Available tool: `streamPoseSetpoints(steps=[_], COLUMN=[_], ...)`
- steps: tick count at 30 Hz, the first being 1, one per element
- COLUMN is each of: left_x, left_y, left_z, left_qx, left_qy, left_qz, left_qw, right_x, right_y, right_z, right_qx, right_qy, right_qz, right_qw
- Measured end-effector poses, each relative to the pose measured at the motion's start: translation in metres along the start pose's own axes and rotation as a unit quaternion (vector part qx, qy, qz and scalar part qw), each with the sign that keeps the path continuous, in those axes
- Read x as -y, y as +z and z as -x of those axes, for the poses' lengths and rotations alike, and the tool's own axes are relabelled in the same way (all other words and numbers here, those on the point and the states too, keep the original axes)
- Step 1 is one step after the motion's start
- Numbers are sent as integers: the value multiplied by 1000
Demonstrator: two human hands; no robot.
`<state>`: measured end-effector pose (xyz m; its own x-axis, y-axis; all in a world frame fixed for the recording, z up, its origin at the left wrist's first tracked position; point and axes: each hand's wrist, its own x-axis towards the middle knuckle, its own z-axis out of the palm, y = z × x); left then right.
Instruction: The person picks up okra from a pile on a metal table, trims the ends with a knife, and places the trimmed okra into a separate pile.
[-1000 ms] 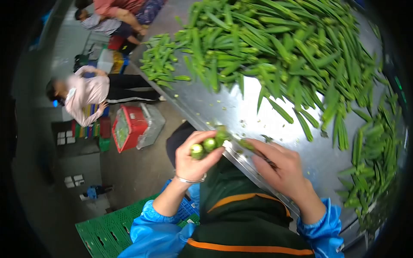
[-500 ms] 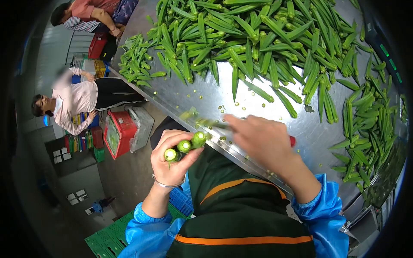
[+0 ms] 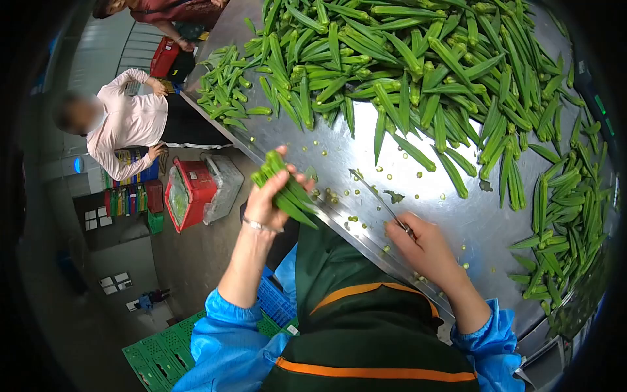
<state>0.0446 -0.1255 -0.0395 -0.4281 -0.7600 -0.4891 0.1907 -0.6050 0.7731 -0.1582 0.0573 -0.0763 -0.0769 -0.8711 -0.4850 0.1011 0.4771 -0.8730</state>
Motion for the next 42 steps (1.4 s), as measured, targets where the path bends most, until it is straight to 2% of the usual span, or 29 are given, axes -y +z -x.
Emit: streamPoseSetpoints(steps=[1, 2, 3, 4, 5, 7, 8, 10, 11, 13, 15, 17, 18, 19, 21, 22, 23, 25, 27, 29, 30, 31, 32, 33, 35, 38, 42], left_x=[-9, -17, -24, -28, -33, -36, -36, -35, -33, -29, -30, -30, -32, -30, -15, -5, -8, -7, 1, 1, 4, 7, 9, 11, 8, 7, 4], left_y=[-4, -15, -25, -33, -39, -41, -40, -35, -34, -35, -39, -44, -36, -24, -1, 0, 25, 40, 51, 64, 69, 69, 69, 70, 80, 86, 90], left_z=[-12, -31, -51, -70, -86, -116, -128, -150, -156, -167, -173, -175, -167, -152, -114, -101, -67, -30, -4, 16, 25, 30, 35, 40, 50, 60, 64], left_qx=[-29, -65, -117, -140, -95, -34, -33, 161, 162, 224, 223, 181, 176, 176, 49, 17, -27, -28, 35, 48, 37, 41, 56, 70, 49, 19, 27], left_qy=[21, 62, 118, 221, 350, 363, 365, 458, 461, 436, 447, 454, 459, 458, 467, 425, 272, 200, 200, 191, 175, 172, 209, 245, 247, 287, 296], left_qz=[-42, -162, -348, -511, -635, -723, -722, -798, -796, -830, -825, -821, -789, -789, -616, -527, -433, -411, -308, -346, -353, -354, -381, -408, -448, -548, -577], left_qw=[998, 983, 923, 819, 682, 587, 587, 357, 357, 266, 265, 295, 369, 369, 633, 736, 859, 889, 930, 917, 919, 918, 899, 877, 858, 785, 761], right_x=[-6, -12, -15, -18, -20, -25, -25, -20, -19, -21, -21, -18, -16, -13, -6, -2, 2, 19, 29, 34, 39, 47, 55, 62, 71, 72, 70], right_y=[0, 0, 1, 1, 2, 3, 3, 2, 2, 2, 2, 2, 2, 1, 1, -1, -4, -7, -4, 2, 0, -5, -10, -12, -15, -15, -15], right_z=[1, 2, 4, 5, 6, 7, 6, 7, 8, 9, 9, 8, 8, 8, 8, 7, 6, 7, 6, 5, 4, 3, 3, 4, 6, 7, 9], right_qx=[-6, -13, -14, -14, -15, -22, -29, -31, -28, -40, -51, -56, -55, -55, -59, -59, -58, -55, -54, -133, -138, -143, -146, -149, -161, -162, -172], right_qy=[-10, -20, -20, 0, 20, 22, 23, 23, 25, 23, 20, 14, 14, 7, 5, 0, -4, -14, -25, -210, -207, -276, -342, -340, -370, -389, -388], right_qz=[16, 32, 31, 41, 50, 59, 68, 74, 80, 75, 73, 78, 80, 72, 59, 48, 39, 23, 7, 47, 46, 126, 204, 202, 305, 300, 326], right_qw=[1000, 999, 999, 999, 998, 998, 997, 997, 996, 996, 996, 995, 995, 996, 997, 997, 998, 998, 998, 967, 967, 942, 906, 906, 863, 856, 845])
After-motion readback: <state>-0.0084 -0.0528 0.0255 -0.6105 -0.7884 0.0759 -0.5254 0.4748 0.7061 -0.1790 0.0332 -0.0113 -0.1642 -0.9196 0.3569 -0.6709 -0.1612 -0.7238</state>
